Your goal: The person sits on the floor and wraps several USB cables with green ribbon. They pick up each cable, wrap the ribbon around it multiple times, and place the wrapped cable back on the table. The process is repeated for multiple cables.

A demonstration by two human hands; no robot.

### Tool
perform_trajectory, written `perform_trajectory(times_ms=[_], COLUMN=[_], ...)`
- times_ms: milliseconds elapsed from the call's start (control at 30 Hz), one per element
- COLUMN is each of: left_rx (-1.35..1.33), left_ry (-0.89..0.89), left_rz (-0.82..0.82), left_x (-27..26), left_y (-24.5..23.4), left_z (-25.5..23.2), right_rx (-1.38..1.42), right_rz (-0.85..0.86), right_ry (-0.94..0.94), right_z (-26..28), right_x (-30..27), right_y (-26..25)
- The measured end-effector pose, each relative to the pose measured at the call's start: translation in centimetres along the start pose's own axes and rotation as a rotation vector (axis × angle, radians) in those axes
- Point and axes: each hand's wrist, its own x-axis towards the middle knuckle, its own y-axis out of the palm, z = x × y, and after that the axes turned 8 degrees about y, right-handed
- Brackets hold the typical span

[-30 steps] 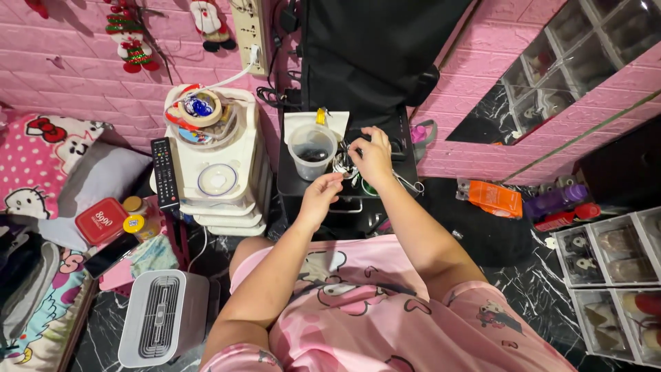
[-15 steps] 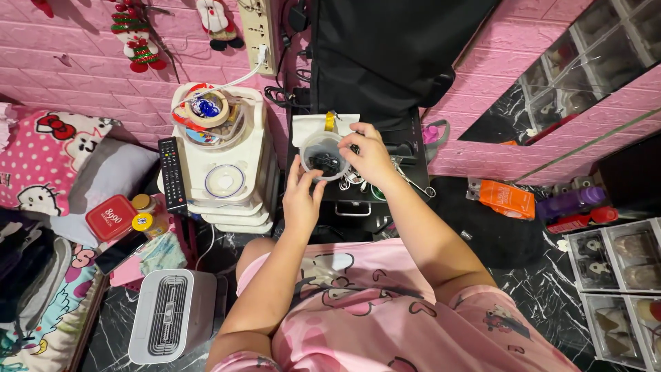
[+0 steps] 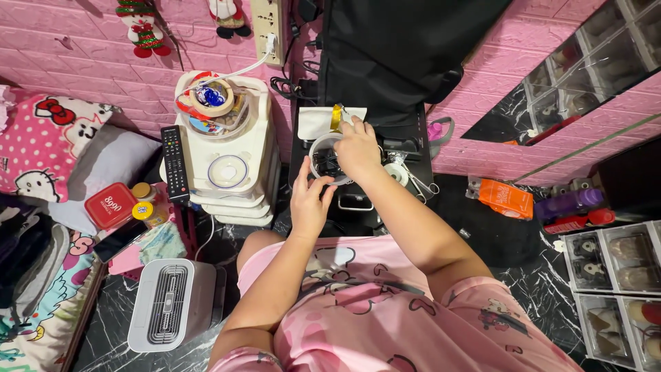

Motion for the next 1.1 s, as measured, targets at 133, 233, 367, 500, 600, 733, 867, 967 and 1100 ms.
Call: perform_trajectory(times_ms=[133,233,367,500,600,733,867,967,1100], left_rx=[0.004,0.039,0.064,0.056,0.055,0.046,-0.37,-0.859,-1.053], left_ry=[-0.01,-0.014,-0.031,-0.063,-0.051,0.072,-0.214,-0.485,-0.487], left_rz=[-0.002,-0.018,-0.045,-0.038,-0.013,-0.086,0.046,0.145,0.155], left_x=[0.4,0.9,2.0,3.3,3.7,2.1,-2.3,-4.6,-6.2], left_y=[0.2,0.2,0.4,0.5,0.3,-0.2,0.9,3.0,3.2], left_z=[-0.1,-0.1,0.4,0.4,0.0,-1.1,-2.9,-3.1,-2.6], right_rx=[0.066,0.188,0.328,0.435,0.528,0.65,0.614,0.615,0.679], right_rz=[0.028,-0.065,-0.287,-0.325,-0.284,-0.228,-0.292,-0.314,-0.266], right_ry=[0.002,0.019,0.106,0.213,0.261,0.302,0.271,0.265,0.227], right_z=[0.0,0.0,-1.1,-2.5,-3.1,-3.1,-1.9,-0.3,0.9], right_x=[0.1,-0.3,-1.7,-4.5,-6.7,-9.8,-13.2,-15.3,-18.0], right_y=[-0.5,-2.0,-4.9,-7.1,-7.5,-7.3,-7.0,-6.5,-6.2])
